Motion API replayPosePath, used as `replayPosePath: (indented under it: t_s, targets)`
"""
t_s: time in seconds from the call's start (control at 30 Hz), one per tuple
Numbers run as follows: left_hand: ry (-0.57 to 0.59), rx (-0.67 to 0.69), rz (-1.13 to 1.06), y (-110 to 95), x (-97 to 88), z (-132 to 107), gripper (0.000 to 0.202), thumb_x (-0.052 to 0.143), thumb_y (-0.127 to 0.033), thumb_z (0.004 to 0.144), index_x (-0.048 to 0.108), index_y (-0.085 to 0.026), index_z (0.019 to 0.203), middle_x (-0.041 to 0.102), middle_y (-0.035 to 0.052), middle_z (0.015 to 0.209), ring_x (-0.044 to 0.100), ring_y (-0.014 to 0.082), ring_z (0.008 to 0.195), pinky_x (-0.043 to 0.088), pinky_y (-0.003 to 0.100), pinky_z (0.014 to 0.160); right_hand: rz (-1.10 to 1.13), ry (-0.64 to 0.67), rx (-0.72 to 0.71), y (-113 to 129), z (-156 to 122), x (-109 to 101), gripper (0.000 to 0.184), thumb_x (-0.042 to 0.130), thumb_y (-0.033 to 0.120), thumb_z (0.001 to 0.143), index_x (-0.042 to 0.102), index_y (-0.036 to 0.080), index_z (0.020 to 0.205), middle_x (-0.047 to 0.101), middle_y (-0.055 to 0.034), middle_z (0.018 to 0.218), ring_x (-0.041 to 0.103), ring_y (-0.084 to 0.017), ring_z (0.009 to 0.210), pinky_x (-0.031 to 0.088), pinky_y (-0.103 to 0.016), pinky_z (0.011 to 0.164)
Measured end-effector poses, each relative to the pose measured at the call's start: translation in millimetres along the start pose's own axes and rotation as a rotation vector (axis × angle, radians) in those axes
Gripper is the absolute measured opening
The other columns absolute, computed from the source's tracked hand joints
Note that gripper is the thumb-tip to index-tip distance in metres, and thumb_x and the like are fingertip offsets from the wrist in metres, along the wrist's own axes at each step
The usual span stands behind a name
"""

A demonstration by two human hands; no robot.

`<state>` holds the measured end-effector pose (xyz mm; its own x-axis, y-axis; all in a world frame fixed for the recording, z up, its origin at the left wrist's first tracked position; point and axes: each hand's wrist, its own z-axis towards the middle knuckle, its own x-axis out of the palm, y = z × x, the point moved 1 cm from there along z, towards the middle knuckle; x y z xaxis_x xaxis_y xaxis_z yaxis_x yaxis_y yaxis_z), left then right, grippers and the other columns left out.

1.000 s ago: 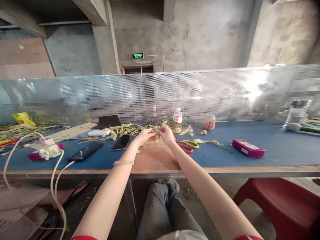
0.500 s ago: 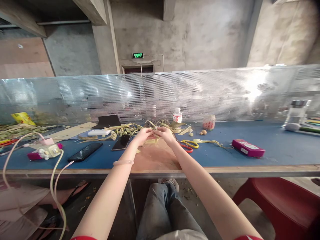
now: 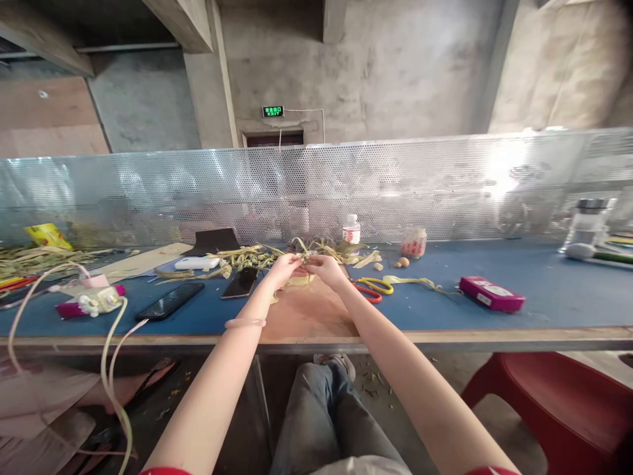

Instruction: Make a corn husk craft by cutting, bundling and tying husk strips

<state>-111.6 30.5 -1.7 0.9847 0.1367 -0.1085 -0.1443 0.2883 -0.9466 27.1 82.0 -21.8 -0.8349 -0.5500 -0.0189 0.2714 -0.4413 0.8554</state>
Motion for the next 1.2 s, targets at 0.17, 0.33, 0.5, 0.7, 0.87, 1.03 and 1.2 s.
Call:
replayPosePath:
  t_s: [0.17,0.33,0.5,0.7,0.87,1.03,1.2]
  targets:
    - [0.021,0.01,0.025,1,-1.9,-1,0.023,0.071,-0.029,0.073,0.056,-0.013,0.079,0.065,0.0017,0.071,0.065,0.0134,0.065,0.053,0.026,0.062,0.058,-0.026,0.036,-2,1,0,0.026,0.071,0.017,0.064,0.069,0.014,0.089,0.071,-0.0063,0.083,0.067,-0.021,0.082,0.054,-0.034,0.08]
    - [0.04,0.024,0.053,-1,-4.1,-3,0.034,0.078,-0.029,0.062,0.062,-0.013,0.086,0.067,0.0042,0.077,0.063,0.013,0.068,0.05,0.024,0.062,0.144,-0.057,0.076,-3,1,0,0.024,0.072,0.018,0.063,0.07,0.013,0.087,0.071,-0.0069,0.085,0.067,-0.02,0.079,0.054,-0.034,0.08]
    - [0.071,0.023,0.082,-2,-6.3,-3,0.033,0.079,-0.03,0.059,0.069,-0.012,0.086,0.069,0.0076,0.088,0.061,0.0137,0.074,0.046,0.024,0.066,0.236,-0.018,0.124,1,-1,-5,0.022,0.073,0.019,0.065,0.07,0.013,0.086,0.071,-0.0094,0.091,0.067,-0.019,0.084,0.053,-0.033,0.084]
    - [0.083,0.033,0.096,-3,-2.7,-6,0.034,0.077,-0.031,0.061,0.072,-0.014,0.089,0.071,0.0072,0.088,0.062,0.0154,0.077,0.047,0.027,0.069,0.296,0.071,0.167,7,-6,-12,0.018,0.071,0.02,0.069,0.072,0.014,0.086,0.07,-0.0104,0.102,0.063,-0.02,0.096,0.05,-0.032,0.088]
    - [0.086,0.037,0.074,1,-1.4,-2,0.038,0.08,-0.033,0.058,0.071,-0.012,0.088,0.071,0.0071,0.084,0.063,0.0155,0.075,0.049,0.032,0.078,0.305,0.034,0.192,0,-3,-17,0.017,0.074,0.015,0.062,0.072,0.015,0.079,0.072,-0.0068,0.09,0.065,-0.018,0.09,0.046,-0.032,0.092]
    - [0.097,0.019,0.065,1,-1.1,-2,0.041,0.081,-0.036,0.056,0.065,-0.01,0.083,0.07,0.0069,0.076,0.064,0.0161,0.069,0.051,0.035,0.076,0.307,0.038,0.208,-3,-2,-16,0.018,0.075,0.017,0.06,0.072,0.015,0.078,0.072,-0.0065,0.085,0.065,-0.018,0.086,0.048,-0.032,0.087]
    - [0.109,0.025,0.088,-1,0.6,-3,0.041,0.081,-0.037,0.057,0.058,-0.012,0.081,0.068,0.0054,0.072,0.066,0.0178,0.07,0.051,0.034,0.071,0.296,0.043,0.217,-2,-3,-16,0.018,0.074,0.02,0.063,0.071,0.017,0.081,0.072,-0.0059,0.086,0.066,-0.018,0.082,0.05,-0.031,0.08]
